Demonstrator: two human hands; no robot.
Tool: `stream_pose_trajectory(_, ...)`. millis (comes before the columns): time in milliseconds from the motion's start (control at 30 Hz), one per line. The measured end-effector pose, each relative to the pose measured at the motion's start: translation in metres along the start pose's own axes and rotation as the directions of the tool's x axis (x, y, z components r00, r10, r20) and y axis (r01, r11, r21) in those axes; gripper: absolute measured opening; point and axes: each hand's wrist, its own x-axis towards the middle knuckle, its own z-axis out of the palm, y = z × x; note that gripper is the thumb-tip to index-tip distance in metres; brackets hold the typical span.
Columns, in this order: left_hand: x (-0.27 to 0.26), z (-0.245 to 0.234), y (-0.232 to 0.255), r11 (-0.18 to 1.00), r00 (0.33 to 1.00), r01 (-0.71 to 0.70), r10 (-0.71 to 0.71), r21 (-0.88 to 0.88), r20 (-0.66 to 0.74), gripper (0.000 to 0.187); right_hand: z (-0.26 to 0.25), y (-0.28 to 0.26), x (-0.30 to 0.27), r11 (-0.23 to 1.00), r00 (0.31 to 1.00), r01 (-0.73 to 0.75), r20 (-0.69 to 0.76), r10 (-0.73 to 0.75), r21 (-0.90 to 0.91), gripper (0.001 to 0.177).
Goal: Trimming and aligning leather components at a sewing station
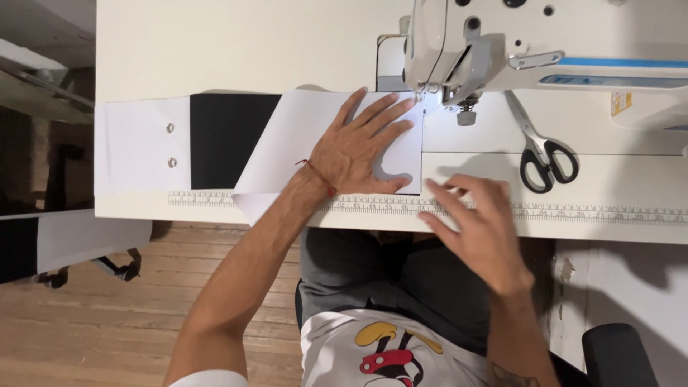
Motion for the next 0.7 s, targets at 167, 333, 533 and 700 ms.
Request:
stream_pose_trajectory(167,0.003,-0.001,-0.002,1.000,1.000,0.013,-0.013,0.018,-0.003,0.095,0.000,-0.003,0.017,0.992,0.976,0.127,0.175,-0.127,0.011,0.043)
stream_pose_trajectory(333,0.006,0.004,-0.009,0.999,1.000,-0.001,0.001,0.045,-0.014,0.093,0.007,0.002,0.014,0.989,0.970,0.142,0.206,-0.129,-0.050,0.037)
stream_pose_trajectory(533,0.012,0.008,-0.015,1.000,0.999,-0.010,0.010,0.003,-0.045,0.093,0.013,0.007,0.019,0.996,0.974,0.093,0.209,-0.091,0.000,0.030)
stream_pose_trajectory(700,0.019,0.002,-0.026,0.991,0.983,-0.128,0.121,-0.038,-0.140,0.094,0.014,0.008,0.021,0.986,0.960,0.109,0.269,-0.072,-0.126,0.046)
